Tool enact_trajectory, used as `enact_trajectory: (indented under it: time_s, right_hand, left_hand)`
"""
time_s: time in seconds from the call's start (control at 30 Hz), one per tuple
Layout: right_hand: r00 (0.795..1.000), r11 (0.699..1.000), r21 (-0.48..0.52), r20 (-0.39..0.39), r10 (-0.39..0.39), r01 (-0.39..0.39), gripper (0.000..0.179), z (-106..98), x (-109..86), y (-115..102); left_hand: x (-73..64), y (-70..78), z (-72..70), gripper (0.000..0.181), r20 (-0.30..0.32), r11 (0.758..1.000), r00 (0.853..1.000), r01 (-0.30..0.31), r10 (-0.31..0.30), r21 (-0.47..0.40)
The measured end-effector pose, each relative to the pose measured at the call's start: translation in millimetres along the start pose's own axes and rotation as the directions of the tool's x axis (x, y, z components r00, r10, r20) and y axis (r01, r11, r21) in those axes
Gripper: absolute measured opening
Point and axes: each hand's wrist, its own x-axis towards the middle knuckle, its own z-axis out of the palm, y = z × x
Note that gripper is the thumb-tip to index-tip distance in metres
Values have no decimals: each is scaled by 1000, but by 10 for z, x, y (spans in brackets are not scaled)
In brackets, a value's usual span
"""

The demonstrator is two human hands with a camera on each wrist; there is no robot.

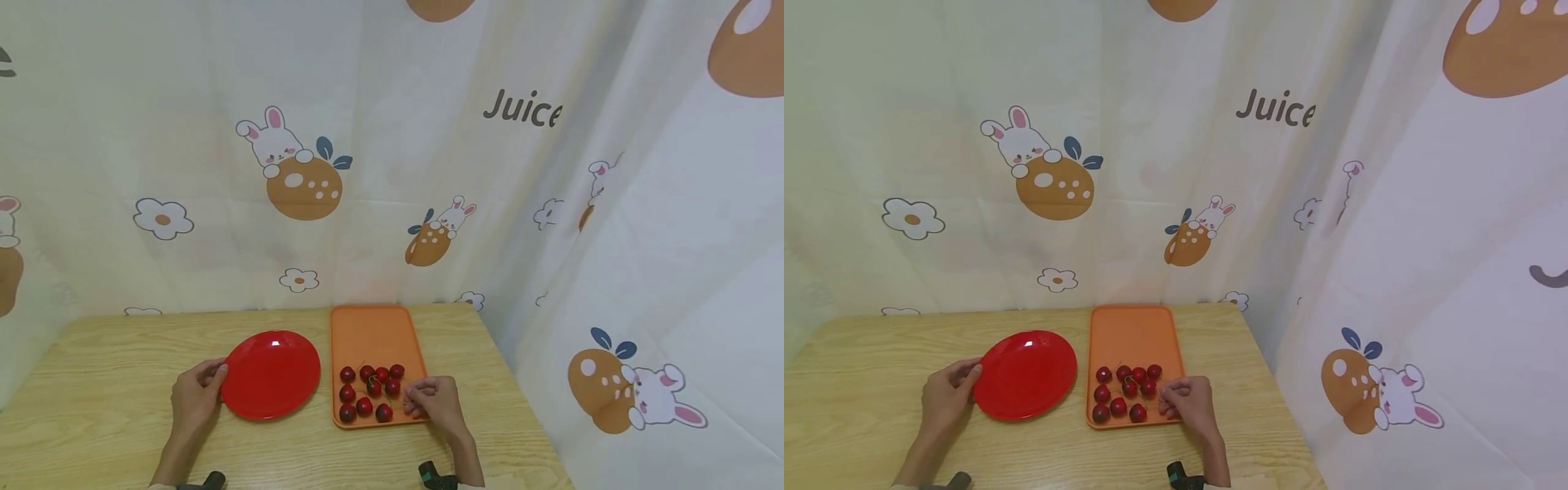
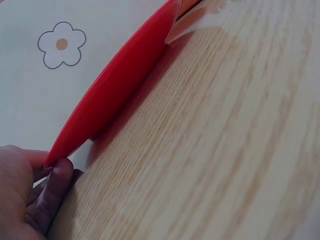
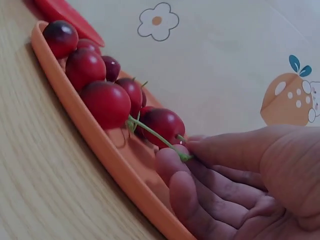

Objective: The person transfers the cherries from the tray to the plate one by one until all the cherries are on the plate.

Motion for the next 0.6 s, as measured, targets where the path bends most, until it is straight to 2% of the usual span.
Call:
enact_trajectory:
  time_s: [0.2, 0.6]
  right_hand:
    - [998, 993, 106, -28, 54, -50, 24, -7, 21, 35]
    - [985, 969, 196, -57, 161, -147, 28, -33, 13, 13]
  left_hand:
    - [-8, -5, 1, 24, -5, 1000, 1000, 4, -4, 8]
    - [-16, 1, -4, 25, 7, 1000, 1000, 16, -16, 3]
